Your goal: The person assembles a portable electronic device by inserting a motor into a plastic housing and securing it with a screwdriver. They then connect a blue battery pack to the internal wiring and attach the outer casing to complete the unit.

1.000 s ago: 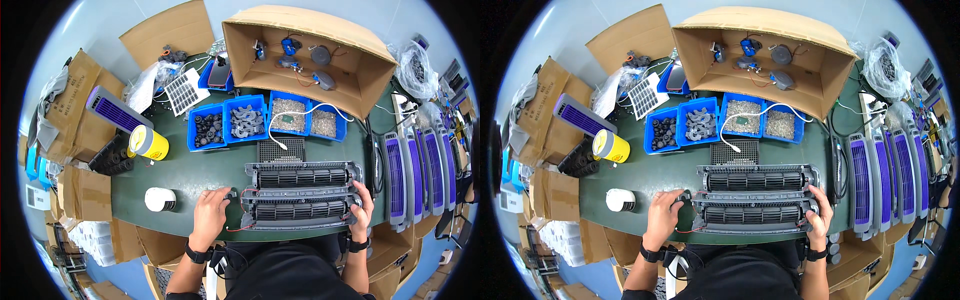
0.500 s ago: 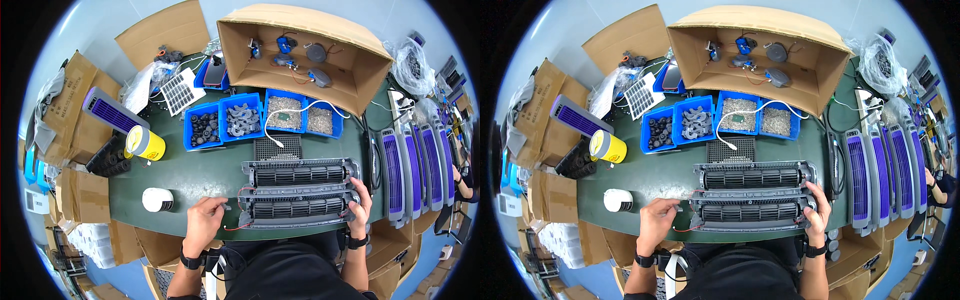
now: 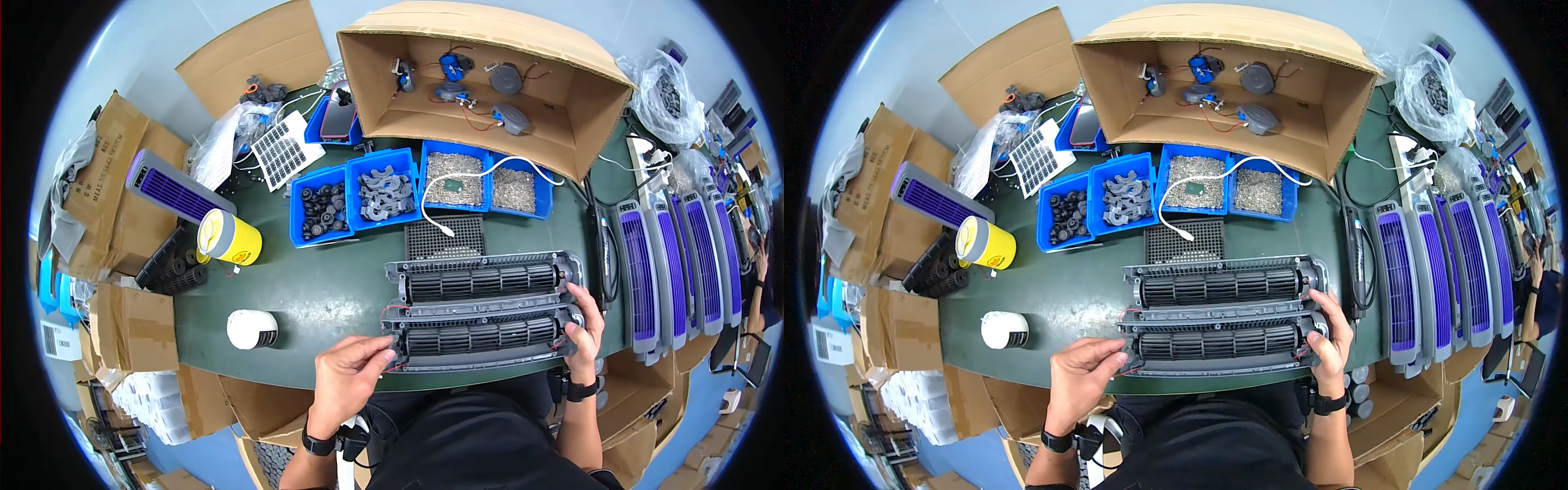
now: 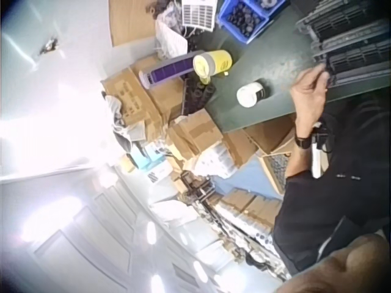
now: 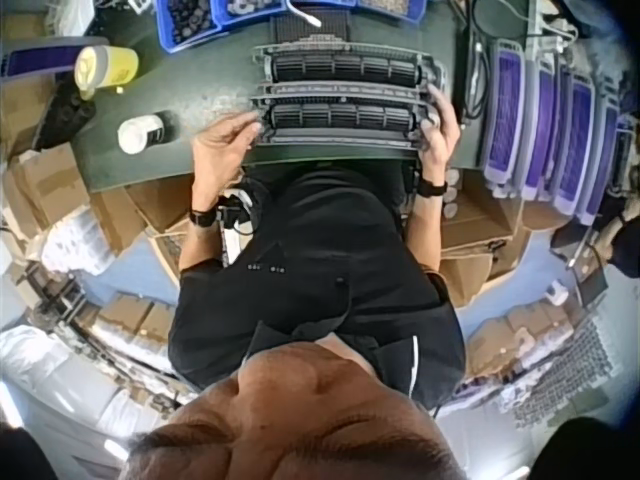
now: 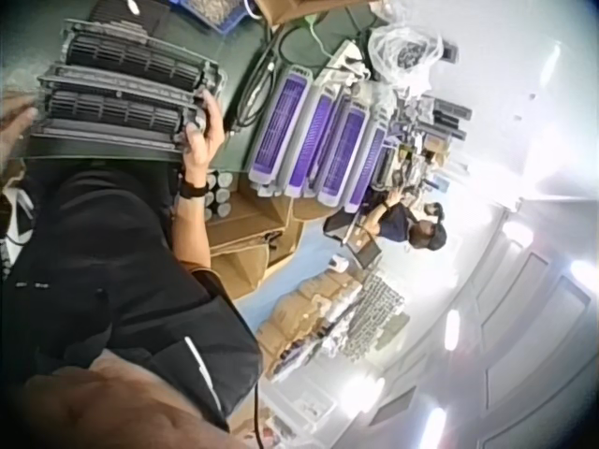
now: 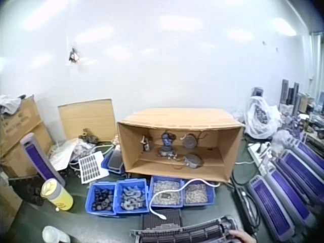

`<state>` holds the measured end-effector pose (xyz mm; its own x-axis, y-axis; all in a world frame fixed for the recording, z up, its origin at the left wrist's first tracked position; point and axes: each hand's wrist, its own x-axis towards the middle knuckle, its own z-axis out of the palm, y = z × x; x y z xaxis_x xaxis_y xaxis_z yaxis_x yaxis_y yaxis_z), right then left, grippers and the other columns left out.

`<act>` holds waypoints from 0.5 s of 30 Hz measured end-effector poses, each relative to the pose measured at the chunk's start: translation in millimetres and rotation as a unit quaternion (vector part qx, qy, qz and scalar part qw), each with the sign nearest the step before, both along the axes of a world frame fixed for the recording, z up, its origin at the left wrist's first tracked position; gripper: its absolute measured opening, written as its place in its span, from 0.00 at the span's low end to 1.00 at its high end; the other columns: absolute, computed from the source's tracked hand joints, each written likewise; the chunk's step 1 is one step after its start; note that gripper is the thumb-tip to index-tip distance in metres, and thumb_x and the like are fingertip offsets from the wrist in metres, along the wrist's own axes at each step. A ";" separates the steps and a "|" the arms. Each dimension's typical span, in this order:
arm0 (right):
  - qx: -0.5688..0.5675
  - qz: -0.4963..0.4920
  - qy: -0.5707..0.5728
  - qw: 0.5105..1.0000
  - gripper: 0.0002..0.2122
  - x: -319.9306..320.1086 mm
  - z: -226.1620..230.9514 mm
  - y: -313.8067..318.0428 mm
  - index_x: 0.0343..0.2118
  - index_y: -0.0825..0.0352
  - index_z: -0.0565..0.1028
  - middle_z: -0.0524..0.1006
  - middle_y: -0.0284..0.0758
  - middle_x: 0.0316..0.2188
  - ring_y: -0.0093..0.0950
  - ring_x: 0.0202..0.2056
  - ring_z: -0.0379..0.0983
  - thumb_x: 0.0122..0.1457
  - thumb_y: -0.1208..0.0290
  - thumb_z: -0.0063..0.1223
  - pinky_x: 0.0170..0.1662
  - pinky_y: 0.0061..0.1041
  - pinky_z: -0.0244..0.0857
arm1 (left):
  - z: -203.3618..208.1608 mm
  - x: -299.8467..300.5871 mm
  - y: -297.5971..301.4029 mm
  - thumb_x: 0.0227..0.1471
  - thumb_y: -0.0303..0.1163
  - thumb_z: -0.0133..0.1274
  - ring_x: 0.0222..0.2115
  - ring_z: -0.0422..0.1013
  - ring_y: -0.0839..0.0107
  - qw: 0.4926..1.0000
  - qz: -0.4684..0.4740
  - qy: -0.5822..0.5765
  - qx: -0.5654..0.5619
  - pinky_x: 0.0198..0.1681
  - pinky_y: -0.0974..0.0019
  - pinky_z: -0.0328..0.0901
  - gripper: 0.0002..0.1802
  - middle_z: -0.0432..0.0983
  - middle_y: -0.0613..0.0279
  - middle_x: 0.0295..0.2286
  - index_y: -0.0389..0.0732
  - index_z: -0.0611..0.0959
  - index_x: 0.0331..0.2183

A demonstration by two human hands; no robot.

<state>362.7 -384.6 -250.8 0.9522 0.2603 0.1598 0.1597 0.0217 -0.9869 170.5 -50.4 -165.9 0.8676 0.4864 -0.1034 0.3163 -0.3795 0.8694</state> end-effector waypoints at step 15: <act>-0.004 -0.011 0.007 1.000 0.35 -0.4 0.6 -0.4 0.57 0.75 0.76 0.78 0.44 0.52 0.34 0.54 0.73 0.44 0.62 0.54 0.64 0.31 0.60 | -17.7 12.8 -13.9 0.52 0.19 0.67 0.30 0.81 0.70 0.999 0.015 -0.031 0.041 0.35 0.69 0.75 0.11 0.86 0.55 0.35 0.38 0.92 0.40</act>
